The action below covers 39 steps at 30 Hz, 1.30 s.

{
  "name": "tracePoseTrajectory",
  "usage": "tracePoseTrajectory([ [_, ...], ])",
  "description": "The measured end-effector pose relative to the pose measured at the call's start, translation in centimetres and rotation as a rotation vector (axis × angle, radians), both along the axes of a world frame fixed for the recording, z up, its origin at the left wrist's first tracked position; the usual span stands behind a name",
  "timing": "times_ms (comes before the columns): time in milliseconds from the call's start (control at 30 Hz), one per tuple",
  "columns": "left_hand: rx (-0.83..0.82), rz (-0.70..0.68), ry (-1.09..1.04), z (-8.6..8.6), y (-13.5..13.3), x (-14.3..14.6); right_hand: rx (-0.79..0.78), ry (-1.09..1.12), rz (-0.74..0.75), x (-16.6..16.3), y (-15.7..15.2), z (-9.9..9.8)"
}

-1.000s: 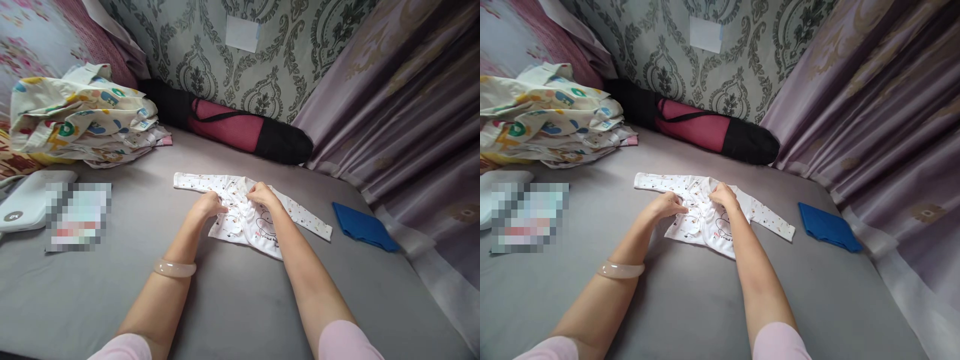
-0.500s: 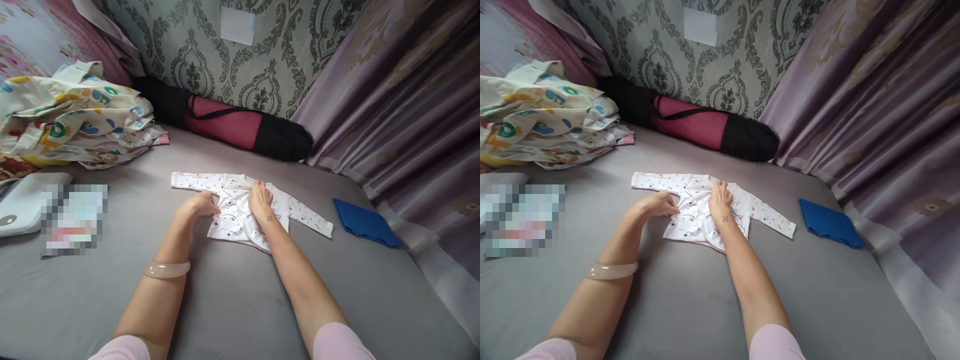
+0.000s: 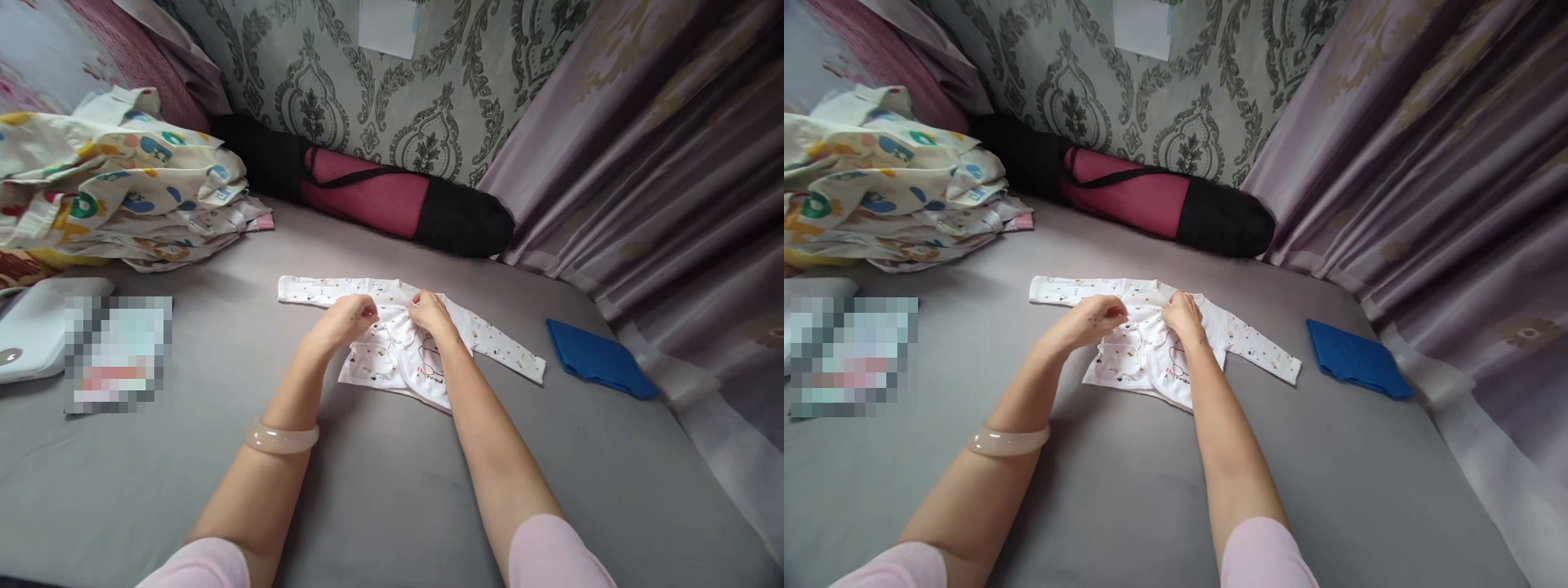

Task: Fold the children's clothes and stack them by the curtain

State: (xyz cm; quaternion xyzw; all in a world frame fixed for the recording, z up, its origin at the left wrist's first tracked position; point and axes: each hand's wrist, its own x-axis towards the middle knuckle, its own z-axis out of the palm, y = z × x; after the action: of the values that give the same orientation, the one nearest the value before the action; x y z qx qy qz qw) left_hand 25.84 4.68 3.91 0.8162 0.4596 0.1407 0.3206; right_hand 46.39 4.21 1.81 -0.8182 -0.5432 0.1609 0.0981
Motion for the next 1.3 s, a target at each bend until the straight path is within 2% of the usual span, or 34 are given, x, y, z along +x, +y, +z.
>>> tracePoseTrajectory([
  [67, 0.006, -0.084, -0.056, -0.7, -0.2, 1.0, 0.087, 0.023, 0.013, 0.1, -0.9, 0.1],
  [200, 0.064, -0.133, -0.075, -2.2, -0.5, 2.6, 0.24, 0.017, 0.015, -0.4, -3.5, 1.0],
  [333, 0.194, -0.242, 0.011, -3.6, -0.5, 3.4, 0.14, 0.076, 0.095, -2.1, -5.5, 0.8],
  [433, 0.225, -0.266, 0.077, -4.2, -0.5, 3.5, 0.086, 0.033, 0.015, -3.2, -6.3, 0.2],
  [533, 0.246, -0.233, 0.077, -4.5, -0.7, 3.7, 0.055, 0.008, -0.063, -3.6, -6.6, 0.0],
  [667, 0.375, -0.183, 0.002, -4.9, -0.6, 4.7, 0.04, 0.003, -0.109, -3.6, -6.6, 0.3],
  [800, 0.469, -0.24, -0.15, -6.0, 0.2, 6.0, 0.057, 0.019, -0.114, -3.2, -6.4, 0.2],
  [967, 0.514, -0.279, -0.096, -7.6, 1.0, 6.4, 0.113, 0.103, -0.072, -2.0, -6.5, -0.1],
  [1133, 0.492, -0.233, 0.014, -7.2, 0.5, 6.4, 0.062, 0.378, -0.064, -0.9, -6.5, -0.2],
  [1300, 0.379, -0.165, 0.117, -6.4, -0.1, 6.5, 0.134, 0.54, 0.02, -0.4, -6.1, -0.8],
])
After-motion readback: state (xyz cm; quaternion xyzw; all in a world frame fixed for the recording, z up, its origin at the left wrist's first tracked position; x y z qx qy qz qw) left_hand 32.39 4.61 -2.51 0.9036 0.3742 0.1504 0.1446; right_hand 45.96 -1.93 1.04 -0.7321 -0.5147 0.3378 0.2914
